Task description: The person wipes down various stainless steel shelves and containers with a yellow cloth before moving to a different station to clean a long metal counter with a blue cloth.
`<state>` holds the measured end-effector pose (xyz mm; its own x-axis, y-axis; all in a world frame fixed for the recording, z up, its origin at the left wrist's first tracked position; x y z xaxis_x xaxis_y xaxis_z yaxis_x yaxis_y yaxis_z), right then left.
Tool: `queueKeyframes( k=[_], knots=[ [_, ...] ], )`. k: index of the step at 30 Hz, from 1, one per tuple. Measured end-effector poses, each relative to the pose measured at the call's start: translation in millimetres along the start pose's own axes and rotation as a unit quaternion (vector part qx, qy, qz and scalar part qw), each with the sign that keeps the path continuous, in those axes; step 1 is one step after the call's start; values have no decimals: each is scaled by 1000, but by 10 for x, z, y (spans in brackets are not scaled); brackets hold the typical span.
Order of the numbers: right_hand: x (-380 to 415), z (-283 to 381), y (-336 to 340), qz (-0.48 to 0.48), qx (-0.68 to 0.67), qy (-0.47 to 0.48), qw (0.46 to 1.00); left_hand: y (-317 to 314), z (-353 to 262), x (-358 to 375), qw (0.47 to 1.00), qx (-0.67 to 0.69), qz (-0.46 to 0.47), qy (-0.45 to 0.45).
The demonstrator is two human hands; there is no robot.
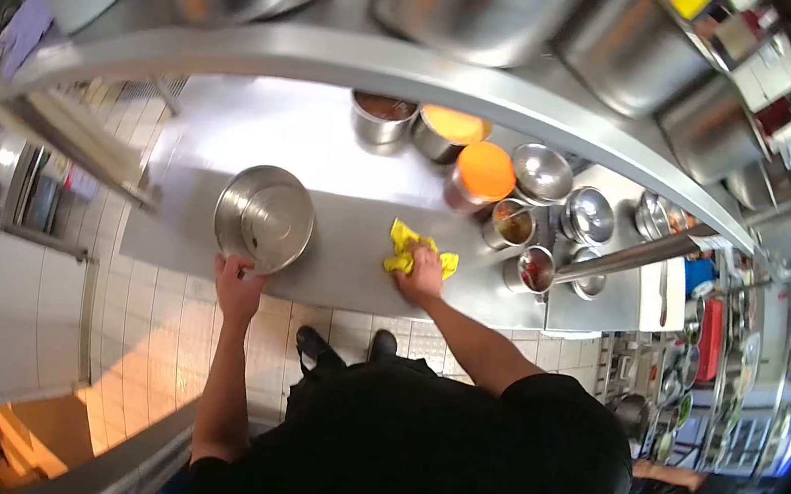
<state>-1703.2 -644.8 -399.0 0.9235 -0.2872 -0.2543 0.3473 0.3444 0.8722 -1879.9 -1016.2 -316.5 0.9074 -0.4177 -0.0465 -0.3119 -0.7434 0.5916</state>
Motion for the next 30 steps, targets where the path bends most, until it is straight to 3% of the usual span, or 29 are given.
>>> queueKeyframes(
  k=[1,3,5,7,12,17,18,20,22,23,24,27,30],
  knots=[
    [47,26,100,10,-9,-4,1000,-28,-35,-37,1000,13,-1,-2],
    [88,48,250,130,-82,-144,978,-106,-100,-54,999,40,3,0],
    [145,-33,198,108,-69,-131,983,-178,-278,-90,998,41,22,-36],
    [86,75,366,149,-78,-160,973,-274,-435,-165,996,37,35,-68],
    [172,24,293,131,-64,-106,984,-446,-749,-290,990,2,45,-131],
    [126,222,511,136,-74,-64,986,-499,-771,-377,991,27,51,-119],
    [133,150,539,121,-124,-92,981,-464,-779,-374,991,33,45,-120],
    [144,109,379,125,-233,-142,954,-534,-571,-388,977,-33,33,-207],
    [240,21,276,-73,27,-184,980,-400,-618,-270,987,-39,-13,-153],
    [256,89,233,-181,155,-185,953,-370,-514,-200,993,-42,-19,-112],
    [-22,-42,286,-12,-172,-273,947,-318,-393,-105,997,-18,-28,-70],
    [-430,-248,-172,-25,-69,-179,981,-227,-200,0,997,51,-46,18],
    [-935,-219,-452,-19,-63,-218,974,-119,-19,242,993,75,-48,83]
  ],
)
Point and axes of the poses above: each hand's wrist, its own x-axis away from the middle knuckle, its own y-axis out of the back of the hand, z = x × y, the point moved 10 cm from there along -x, towards the middle knuckle, and after that the axes turned 15 degrees about z, right-handed, at the moved point
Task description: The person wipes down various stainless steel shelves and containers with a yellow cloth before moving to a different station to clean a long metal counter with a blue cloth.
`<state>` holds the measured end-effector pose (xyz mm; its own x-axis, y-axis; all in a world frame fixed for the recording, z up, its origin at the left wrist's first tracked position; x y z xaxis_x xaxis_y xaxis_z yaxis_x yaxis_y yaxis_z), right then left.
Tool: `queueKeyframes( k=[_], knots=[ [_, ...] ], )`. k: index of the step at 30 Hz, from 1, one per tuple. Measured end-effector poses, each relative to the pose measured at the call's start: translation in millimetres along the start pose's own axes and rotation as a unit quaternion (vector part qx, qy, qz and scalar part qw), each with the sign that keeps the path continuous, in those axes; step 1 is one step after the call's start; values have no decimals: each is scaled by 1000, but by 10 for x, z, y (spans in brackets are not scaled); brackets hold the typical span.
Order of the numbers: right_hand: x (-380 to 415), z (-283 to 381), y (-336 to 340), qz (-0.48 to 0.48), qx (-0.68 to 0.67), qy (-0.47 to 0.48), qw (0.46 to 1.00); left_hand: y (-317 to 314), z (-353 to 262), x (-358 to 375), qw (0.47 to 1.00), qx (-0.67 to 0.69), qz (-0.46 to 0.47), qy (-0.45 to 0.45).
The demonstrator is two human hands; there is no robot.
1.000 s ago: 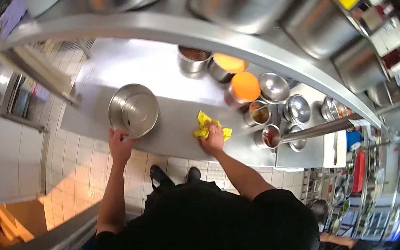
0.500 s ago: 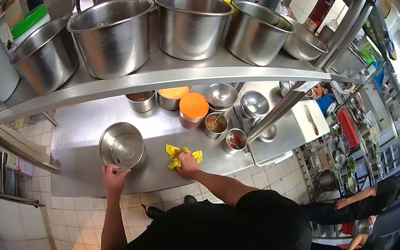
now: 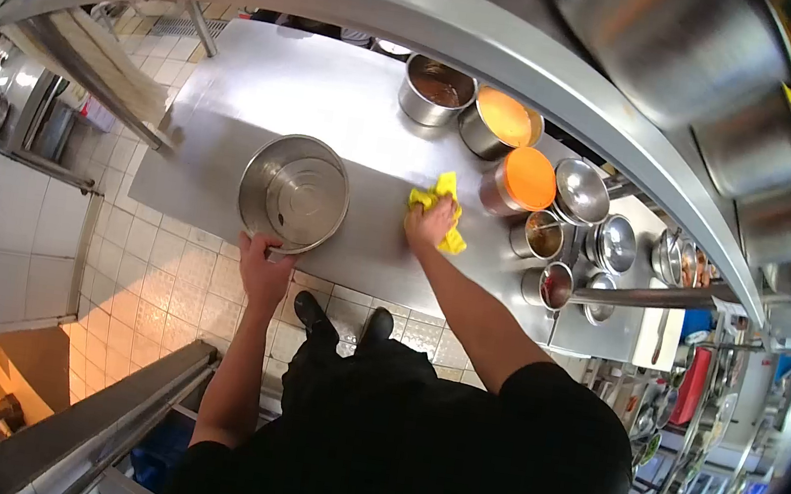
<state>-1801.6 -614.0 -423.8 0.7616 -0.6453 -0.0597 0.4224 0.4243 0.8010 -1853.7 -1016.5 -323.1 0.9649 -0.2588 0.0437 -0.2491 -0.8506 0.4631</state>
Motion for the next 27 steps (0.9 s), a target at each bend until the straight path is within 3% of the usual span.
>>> queueKeyframes(
  k=[3,4,5,7,8,11,13,15,17,19,22,24,27],
  knots=[
    [-469,17,-773,-216,179,122,952,299,176,120,1000,5,-24,5],
    [-721,248,-784,-65,78,72,992,414,237,199,999,-7,-33,-4],
    [-840,585,-800,93,-19,17,995,526,289,300,999,-20,-42,-12],
    [-862,1200,-965,-50,81,166,982,821,241,494,998,-2,-69,14],
    [-1001,1381,-1236,103,-18,157,982,940,266,617,996,-3,-88,13],
    [-807,2469,-1710,142,43,176,973,1236,471,1027,990,-63,-118,45],
    [-380,3533,-1687,364,30,203,908,1459,396,1185,983,-112,-134,57],
    [-205,4066,-2169,357,-31,282,890,1587,589,1345,981,-55,-163,84],
    [151,4604,-2219,434,-20,252,864,1726,684,1357,979,-26,-185,87],
    [537,4619,-3332,375,13,378,847,1863,665,1342,977,-21,-200,69],
    [1019,4934,-3437,434,22,477,764,2018,733,1221,975,28,-204,86],
    [964,5051,-3267,396,-51,468,789,2124,823,1184,972,80,-208,74],
    [939,5219,-3166,269,-105,498,817,2246,758,1099,979,-6,-201,44]
  ],
)
Point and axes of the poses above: each hand's wrist, its own x-axis away from the middle knuckle, its own y-axis out of the back of the hand, z = x × y, the point moved 10 cm from there along -x, towards the middle knuckle, and after that the axes turned 15 degrees about z, right-handed, at the moved point
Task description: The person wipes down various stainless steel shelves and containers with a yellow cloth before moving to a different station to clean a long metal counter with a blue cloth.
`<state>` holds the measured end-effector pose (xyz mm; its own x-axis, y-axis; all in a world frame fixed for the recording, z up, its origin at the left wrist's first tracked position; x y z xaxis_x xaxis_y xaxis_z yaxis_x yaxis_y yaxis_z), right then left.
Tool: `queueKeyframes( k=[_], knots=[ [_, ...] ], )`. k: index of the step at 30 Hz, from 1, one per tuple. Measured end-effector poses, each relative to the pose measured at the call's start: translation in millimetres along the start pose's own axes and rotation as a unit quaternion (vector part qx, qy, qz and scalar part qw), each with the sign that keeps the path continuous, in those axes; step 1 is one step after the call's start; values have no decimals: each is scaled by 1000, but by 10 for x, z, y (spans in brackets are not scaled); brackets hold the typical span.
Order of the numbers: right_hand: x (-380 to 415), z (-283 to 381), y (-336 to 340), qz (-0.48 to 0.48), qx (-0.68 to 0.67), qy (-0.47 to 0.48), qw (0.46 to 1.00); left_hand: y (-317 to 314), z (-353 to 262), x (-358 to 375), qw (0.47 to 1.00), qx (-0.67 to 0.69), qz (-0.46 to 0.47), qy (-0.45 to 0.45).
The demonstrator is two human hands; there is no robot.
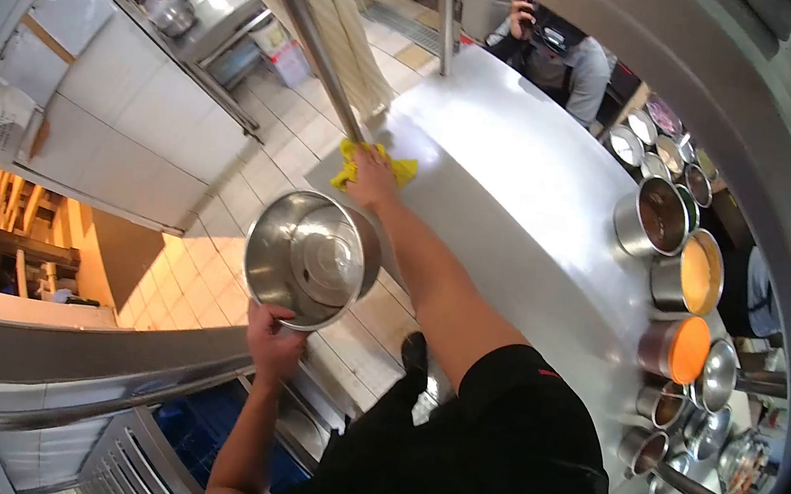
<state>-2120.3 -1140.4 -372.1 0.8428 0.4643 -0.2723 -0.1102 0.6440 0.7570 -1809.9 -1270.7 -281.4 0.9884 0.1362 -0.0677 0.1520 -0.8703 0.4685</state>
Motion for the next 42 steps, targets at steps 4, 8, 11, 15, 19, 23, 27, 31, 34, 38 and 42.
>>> queueKeyframes(
  k=[4,8,11,15,19,23,27,31,34,38,42],
  knots=[
    [-62,-160,-653,131,-58,66,987,56,130,-94,1000,27,0,-5],
    [1012,-152,-173,90,-38,75,992,-20,-42,-306,997,-53,41,31],
    [1678,-248,744,110,-13,-50,993,-282,-53,-468,997,-39,64,-19],
    [2557,-884,2104,105,-32,-253,961,-960,-277,-592,992,11,112,-57],
    [4341,-2446,2684,-181,-326,-469,801,-1631,-583,-625,982,-3,178,-64],
    [5025,-2232,2694,-63,215,-491,842,-2324,-836,-661,968,-87,219,-87],
    [5310,-1358,2249,-127,151,-421,885,-3365,-1149,-694,934,-77,281,-206],
    [5221,-1120,2281,-73,84,-424,899,-4096,-1500,-588,921,-80,340,-171],
    [5178,-901,2418,-22,49,-425,904,-4443,-1613,-478,908,-68,381,-159],
    [5288,-720,2125,19,196,-318,927,-4554,-1429,-488,913,-32,394,-103],
    [5135,-629,1718,22,151,-302,941,-4120,-1271,-600,904,-14,397,-155]
  ],
)
Point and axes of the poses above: each hand's wrist, its own x-axis away from the middle knuckle, its own y-axis out of the back of the hand, z = x × y, the point moved 10 cm from there along -x, towards the middle knuckle, and after that the axes turned 15 degrees about z, right-handed, at the moved point
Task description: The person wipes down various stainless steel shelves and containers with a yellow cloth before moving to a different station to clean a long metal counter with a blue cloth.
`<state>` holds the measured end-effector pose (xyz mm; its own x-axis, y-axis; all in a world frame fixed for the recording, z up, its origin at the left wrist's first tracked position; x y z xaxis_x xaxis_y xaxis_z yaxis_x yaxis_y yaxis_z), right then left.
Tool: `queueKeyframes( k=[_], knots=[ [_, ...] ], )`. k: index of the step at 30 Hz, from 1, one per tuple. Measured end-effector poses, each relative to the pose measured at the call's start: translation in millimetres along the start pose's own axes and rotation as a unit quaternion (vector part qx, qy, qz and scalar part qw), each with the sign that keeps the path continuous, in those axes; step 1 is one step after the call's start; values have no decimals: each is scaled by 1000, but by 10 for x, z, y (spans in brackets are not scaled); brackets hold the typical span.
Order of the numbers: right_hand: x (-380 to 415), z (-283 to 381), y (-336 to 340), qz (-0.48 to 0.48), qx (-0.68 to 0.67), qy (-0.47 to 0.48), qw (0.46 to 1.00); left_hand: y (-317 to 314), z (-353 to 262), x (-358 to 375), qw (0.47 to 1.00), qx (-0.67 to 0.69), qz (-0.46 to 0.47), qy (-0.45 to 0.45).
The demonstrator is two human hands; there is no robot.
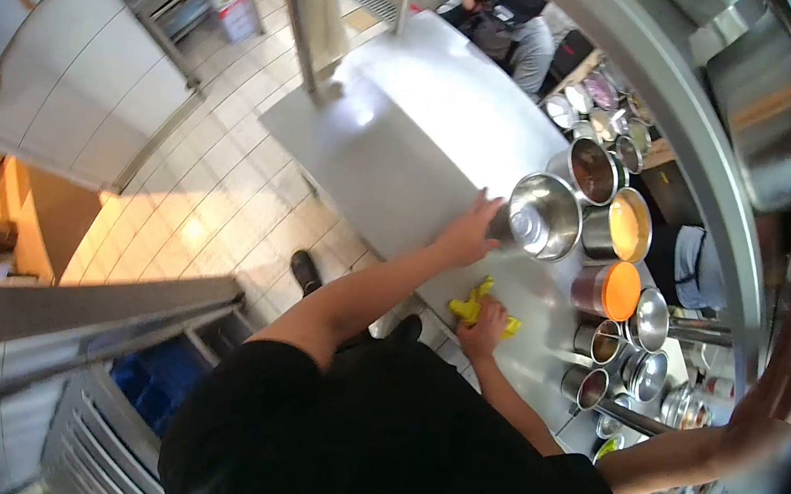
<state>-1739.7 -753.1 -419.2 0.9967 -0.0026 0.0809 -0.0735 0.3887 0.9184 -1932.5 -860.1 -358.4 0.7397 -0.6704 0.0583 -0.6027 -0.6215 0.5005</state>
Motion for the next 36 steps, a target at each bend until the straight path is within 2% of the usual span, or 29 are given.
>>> queueKeyframes(
  k=[1,2,3,4,5,6,8,10,13,15,17,18,21,23,24,26,30,33,36],
  knots=[
    [-46,198,-44,18,-57,14,998,81,264,119,999,-10,-29,10],
    [-173,413,-233,34,-35,50,998,193,482,259,999,-18,-50,8],
    [-292,625,-433,50,-12,75,996,430,596,514,996,76,-55,-13],
    [-415,909,-445,47,13,75,996,566,925,688,992,88,-81,-23],
    [-626,1235,-471,48,37,80,995,916,870,948,989,123,-74,-33],
    [-857,1481,-568,46,42,69,996,1125,1089,1166,990,18,-116,-76],
    [-1284,1807,-747,61,66,54,994,1563,1514,1634,987,116,-105,17],
    [-1775,2259,-1023,92,90,61,990,2007,1833,1957,983,117,-135,43],
    [-2319,3067,-1039,71,5,143,987,2772,2376,2664,966,106,-210,103],
    [-2570,3501,-1170,92,13,169,981,3219,2523,3012,948,111,-270,124],
    [-2852,3634,-1338,75,-5,204,976,3508,2815,3420,929,105,-319,154],
    [-2912,3697,-1235,0,-48,239,970,3627,2931,3654,917,99,-340,182],
    [-3088,3619,-1095,-43,-71,252,964,3793,3278,4231,889,102,-369,251],
    [-3225,3535,-1063,13,-67,161,985,3833,3515,4496,880,112,-376,269],
    [-3278,3377,-1152,-13,-45,190,981,3924,3582,4566,878,119,-375,271],
    [-3317,3660,-967,44,29,115,992,4165,3709,4683,869,119,-377,300],
    [-3515,3286,-1260,96,61,90,989,4647,3936,4649,860,129,-370,327],
    [-3503,3880,-1076,135,125,70,980,4969,4412,4654,849,145,-362,357],
    [-3617,4863,-600,137,-120,181,966,5057,5074,4937,844,67,-352,400]
  ],
)
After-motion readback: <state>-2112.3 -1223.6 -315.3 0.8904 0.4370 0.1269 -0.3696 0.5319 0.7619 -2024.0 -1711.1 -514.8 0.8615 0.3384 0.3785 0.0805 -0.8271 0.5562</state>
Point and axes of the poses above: each hand's wrist, its own x-axis away from the middle knuckle, its own y-axis out of the back of the hand, z = x × y, the point moved 10 cm from there along -x, towards the middle knuckle, and after that the axes turned 15 degrees about z, right-handed, at the moved point
